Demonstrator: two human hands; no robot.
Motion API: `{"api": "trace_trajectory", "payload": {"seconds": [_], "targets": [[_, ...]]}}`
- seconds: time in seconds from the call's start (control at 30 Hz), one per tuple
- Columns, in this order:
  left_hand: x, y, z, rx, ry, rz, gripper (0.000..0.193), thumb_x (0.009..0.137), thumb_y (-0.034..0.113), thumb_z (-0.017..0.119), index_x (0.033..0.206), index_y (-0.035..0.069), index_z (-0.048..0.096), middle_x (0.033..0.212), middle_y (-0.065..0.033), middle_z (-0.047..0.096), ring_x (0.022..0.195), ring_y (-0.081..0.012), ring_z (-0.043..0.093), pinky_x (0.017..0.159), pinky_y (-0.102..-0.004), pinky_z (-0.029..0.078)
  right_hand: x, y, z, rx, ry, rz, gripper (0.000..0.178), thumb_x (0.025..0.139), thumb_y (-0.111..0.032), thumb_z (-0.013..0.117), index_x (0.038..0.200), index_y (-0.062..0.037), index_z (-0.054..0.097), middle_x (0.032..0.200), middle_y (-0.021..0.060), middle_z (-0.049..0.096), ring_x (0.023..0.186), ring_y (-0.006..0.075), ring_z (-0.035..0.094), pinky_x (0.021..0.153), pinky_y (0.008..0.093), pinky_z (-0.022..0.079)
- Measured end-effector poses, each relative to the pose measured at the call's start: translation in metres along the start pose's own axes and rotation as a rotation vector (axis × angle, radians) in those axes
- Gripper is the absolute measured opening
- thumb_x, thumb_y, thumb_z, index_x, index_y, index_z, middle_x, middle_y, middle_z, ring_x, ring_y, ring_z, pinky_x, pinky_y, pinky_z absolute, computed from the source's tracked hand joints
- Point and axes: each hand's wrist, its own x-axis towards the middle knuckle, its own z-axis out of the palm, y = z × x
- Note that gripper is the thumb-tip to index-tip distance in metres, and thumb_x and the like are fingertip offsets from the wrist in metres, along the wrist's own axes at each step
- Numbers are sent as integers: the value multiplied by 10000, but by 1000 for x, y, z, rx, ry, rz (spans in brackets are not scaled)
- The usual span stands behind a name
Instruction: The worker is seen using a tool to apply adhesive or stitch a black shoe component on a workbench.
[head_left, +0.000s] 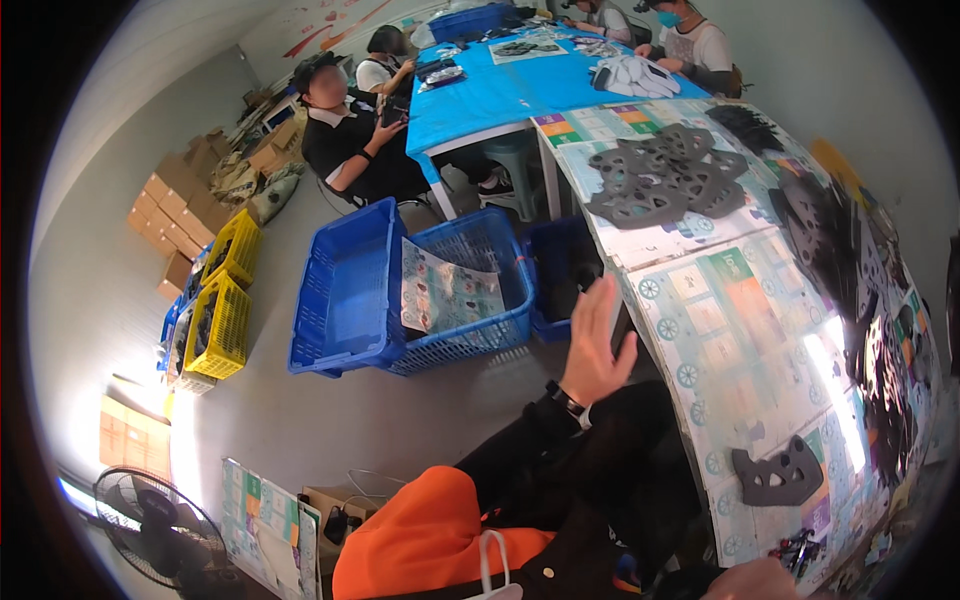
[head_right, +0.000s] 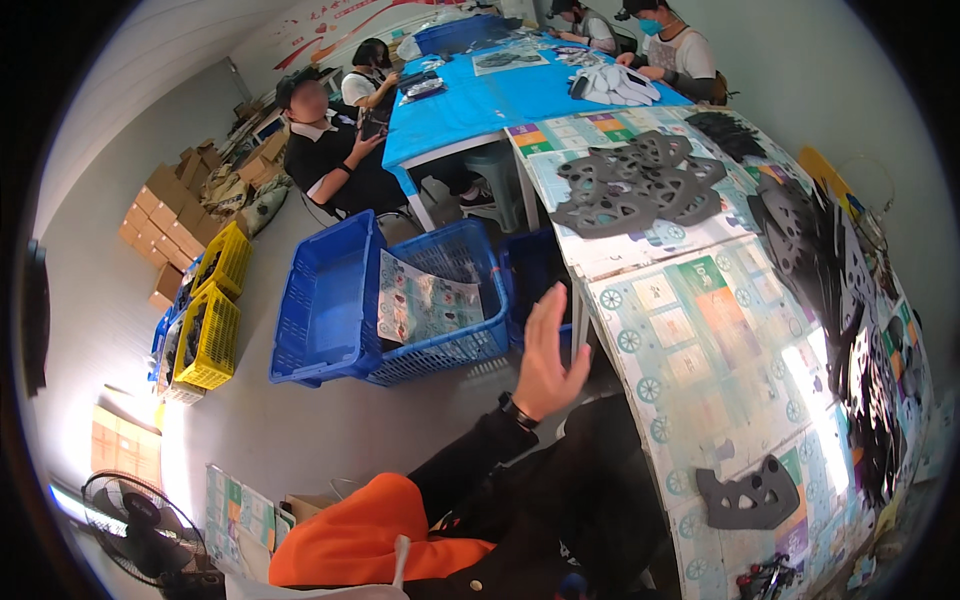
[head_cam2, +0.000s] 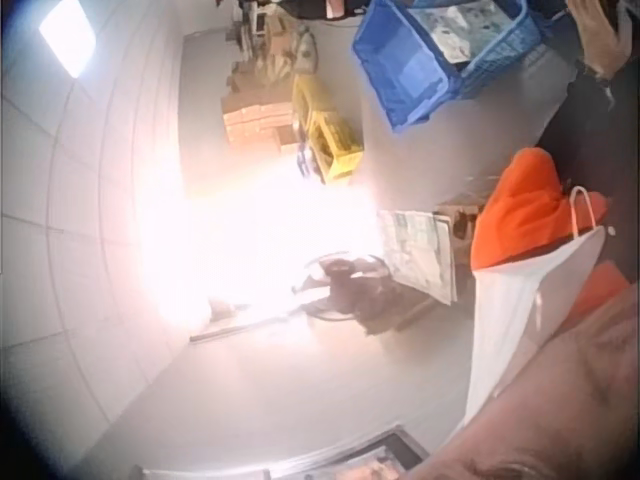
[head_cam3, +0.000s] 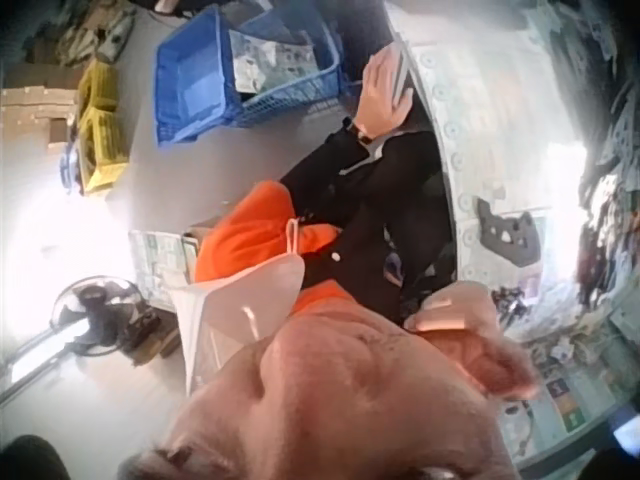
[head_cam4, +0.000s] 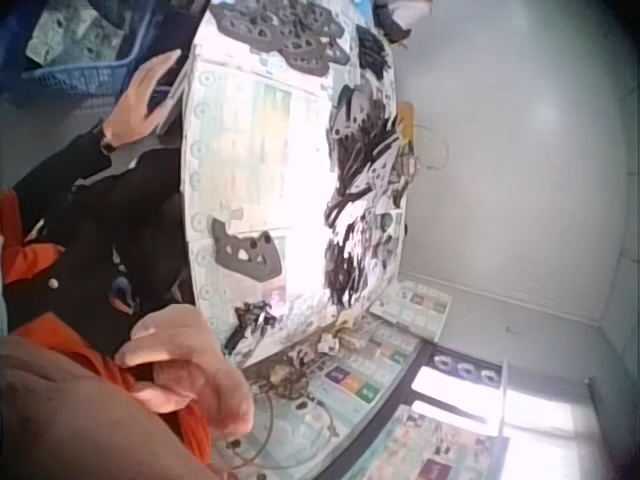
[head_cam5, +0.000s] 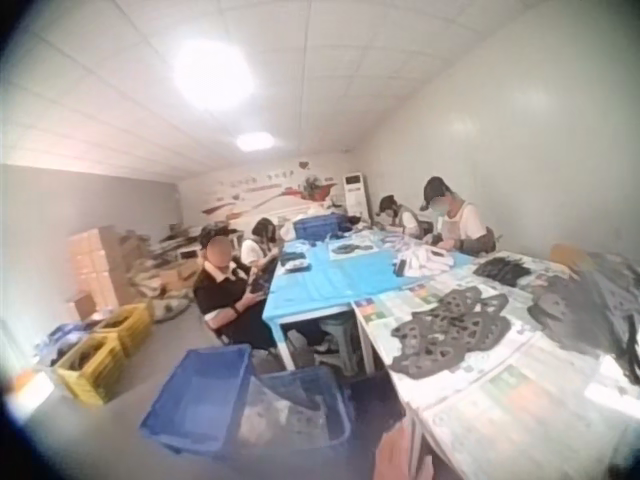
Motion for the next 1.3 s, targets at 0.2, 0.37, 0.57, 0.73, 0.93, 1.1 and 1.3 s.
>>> {"api": "trace_trajectory", "payload": {"seconds": [0.2,0.37,0.57,0.73,0.93,1.1,1.3], "targets": [[-10,43,37,-229,-32,24,538,880,11,687,1405,6,571,1369,-196,570,1262,-388,538,1104,-455,427,1,92,-57,-766,1059,414,599,975,-22,580,1550,25,418,845,54,617,636,45,469,572,172,355],[-12,56,69,-387,-181,92,429,850,-31,682,1270,45,640,1275,-140,588,1201,-366,555,1056,-445,460,-78,140,-103,-945,1037,358,420,971,37,575,1389,33,531,863,39,588,738,63,526,661,196,394],[-29,44,92,-360,-221,14,461,856,-5,670,1311,15,603,1320,-153,574,1240,-377,539,1088,-457,449,-96,154,-116,-976,1050,283,333,972,2,573,1305,-14,560,878,4,570,685,29,450,578,182,287],[-28,43,90,-387,-222,-1,535,859,11,666,1380,-17,547,1396,-187,543,1298,-397,520,1135,-459,429,-97,152,-112,-957,1039,343,296,975,-13,587,1271,-20,568,881,8,579,688,28,449,578,183,281],[-28,44,90,-388,-233,-5,553,864,9,665,1400,-15,532,1420,-186,536,1310,-400,516,1142,-459,427,-99,151,-113,-943,1033,311,275,978,-12,591,1252,-17,580,885,9,585,692,25,451,570,184,278],[-27,44,90,-386,-222,-5,551,862,15,679,1393,-19,534,1411,-184,548,1311,-401,520,1140,-459,429,-96,151,-112,-908,1062,335,268,980,-7,590,1247,-18,580,889,8,589,691,26,454,567,183,278],[-26,44,91,-391,-227,8,543,872,17,679,1394,-20,532,1410,-184,550,1311,-398,522,1139,-457,429,-97,150,-113,-903,1048,326,258,982,-7,590,1240,-19,582,890,8,590,677,24,444,563,182,274]]}}
